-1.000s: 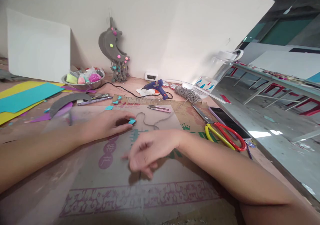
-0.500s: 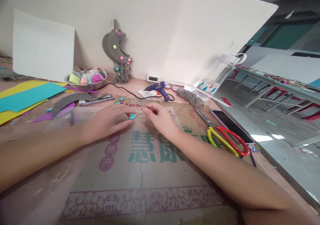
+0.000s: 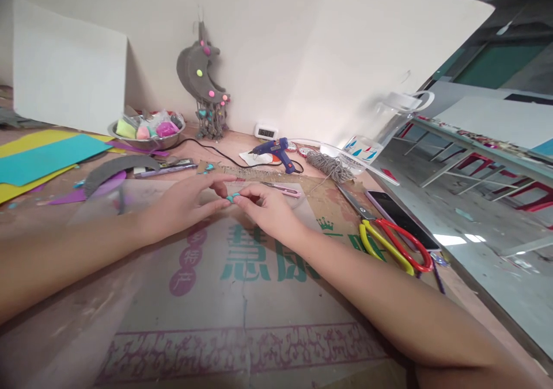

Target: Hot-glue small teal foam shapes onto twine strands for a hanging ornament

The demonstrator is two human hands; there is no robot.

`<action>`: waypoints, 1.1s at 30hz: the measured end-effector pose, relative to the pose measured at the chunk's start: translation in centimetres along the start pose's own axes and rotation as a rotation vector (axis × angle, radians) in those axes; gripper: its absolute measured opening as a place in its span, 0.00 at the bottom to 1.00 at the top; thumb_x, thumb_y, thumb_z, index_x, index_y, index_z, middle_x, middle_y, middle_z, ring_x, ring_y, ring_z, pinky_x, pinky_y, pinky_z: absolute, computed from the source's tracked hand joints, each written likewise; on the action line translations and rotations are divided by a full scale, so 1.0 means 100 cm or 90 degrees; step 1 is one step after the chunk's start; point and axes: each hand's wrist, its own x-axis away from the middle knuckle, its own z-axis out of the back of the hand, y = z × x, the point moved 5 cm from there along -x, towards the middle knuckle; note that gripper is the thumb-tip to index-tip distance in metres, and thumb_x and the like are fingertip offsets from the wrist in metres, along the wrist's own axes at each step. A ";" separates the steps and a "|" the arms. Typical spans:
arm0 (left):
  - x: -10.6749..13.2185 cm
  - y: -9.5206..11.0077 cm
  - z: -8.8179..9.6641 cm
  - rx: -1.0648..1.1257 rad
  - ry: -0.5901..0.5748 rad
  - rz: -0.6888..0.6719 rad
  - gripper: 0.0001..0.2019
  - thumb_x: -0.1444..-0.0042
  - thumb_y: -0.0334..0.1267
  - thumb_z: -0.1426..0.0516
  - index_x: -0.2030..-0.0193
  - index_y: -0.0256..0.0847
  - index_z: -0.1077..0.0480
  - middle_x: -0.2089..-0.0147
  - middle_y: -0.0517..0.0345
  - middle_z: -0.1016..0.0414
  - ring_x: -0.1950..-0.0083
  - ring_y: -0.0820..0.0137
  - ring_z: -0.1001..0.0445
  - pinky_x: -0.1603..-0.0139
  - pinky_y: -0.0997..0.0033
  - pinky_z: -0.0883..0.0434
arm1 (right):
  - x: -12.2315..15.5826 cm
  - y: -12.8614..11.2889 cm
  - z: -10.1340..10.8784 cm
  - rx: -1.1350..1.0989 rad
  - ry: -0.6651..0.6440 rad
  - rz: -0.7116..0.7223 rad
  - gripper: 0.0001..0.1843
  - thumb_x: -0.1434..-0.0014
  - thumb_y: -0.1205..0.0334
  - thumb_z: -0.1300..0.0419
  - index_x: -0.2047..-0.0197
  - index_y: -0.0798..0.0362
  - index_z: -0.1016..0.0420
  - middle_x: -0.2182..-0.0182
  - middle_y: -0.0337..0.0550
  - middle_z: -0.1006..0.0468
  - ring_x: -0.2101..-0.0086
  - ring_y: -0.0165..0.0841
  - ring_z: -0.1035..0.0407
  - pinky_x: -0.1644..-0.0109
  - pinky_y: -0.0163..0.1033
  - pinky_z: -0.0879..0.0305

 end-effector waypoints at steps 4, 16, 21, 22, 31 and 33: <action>-0.002 -0.004 0.005 0.029 0.017 0.044 0.13 0.41 0.45 0.49 0.59 0.42 0.27 0.60 0.57 0.25 0.56 0.68 0.30 0.54 0.67 0.35 | -0.001 0.000 0.001 0.026 0.000 0.012 0.12 0.41 0.58 0.46 0.71 0.54 0.27 0.75 0.37 0.30 0.72 0.28 0.36 0.67 0.34 0.41; -0.004 0.002 0.008 0.099 0.006 0.114 0.11 0.40 0.39 0.52 0.70 0.39 0.34 0.68 0.61 0.30 0.64 0.71 0.32 0.62 0.72 0.36 | -0.009 0.009 0.028 0.062 0.096 0.027 0.11 0.41 0.55 0.45 0.68 0.54 0.30 0.71 0.38 0.28 0.68 0.29 0.35 0.62 0.36 0.39; -0.004 -0.006 0.006 0.147 0.030 0.160 0.09 0.42 0.39 0.51 0.70 0.39 0.35 0.69 0.61 0.30 0.66 0.72 0.32 0.65 0.73 0.37 | -0.034 0.058 0.082 0.075 0.279 -0.037 0.14 0.45 0.53 0.43 0.61 0.54 0.32 0.65 0.42 0.27 0.65 0.32 0.32 0.58 0.38 0.35; -0.005 -0.008 0.005 0.152 0.034 0.163 0.09 0.43 0.39 0.51 0.70 0.39 0.35 0.69 0.61 0.30 0.67 0.72 0.32 0.65 0.73 0.37 | -0.040 0.070 0.089 0.106 0.283 -0.072 0.16 0.45 0.52 0.44 0.58 0.54 0.32 0.62 0.44 0.26 0.63 0.33 0.32 0.57 0.39 0.35; -0.006 -0.015 0.005 0.172 0.063 0.181 0.09 0.43 0.39 0.51 0.72 0.39 0.38 0.72 0.63 0.34 0.69 0.74 0.35 0.68 0.75 0.39 | -0.090 0.108 0.092 0.201 0.144 -0.157 0.19 0.48 0.56 0.40 0.54 0.57 0.27 0.59 0.50 0.22 0.60 0.39 0.29 0.54 0.44 0.34; -0.006 -0.017 0.004 0.178 0.062 0.181 0.10 0.42 0.39 0.51 0.72 0.39 0.38 0.72 0.64 0.34 0.69 0.74 0.36 0.68 0.75 0.39 | -0.097 0.112 0.088 0.213 0.128 -0.169 0.18 0.48 0.53 0.40 0.58 0.57 0.25 0.63 0.49 0.21 0.62 0.39 0.28 0.55 0.44 0.34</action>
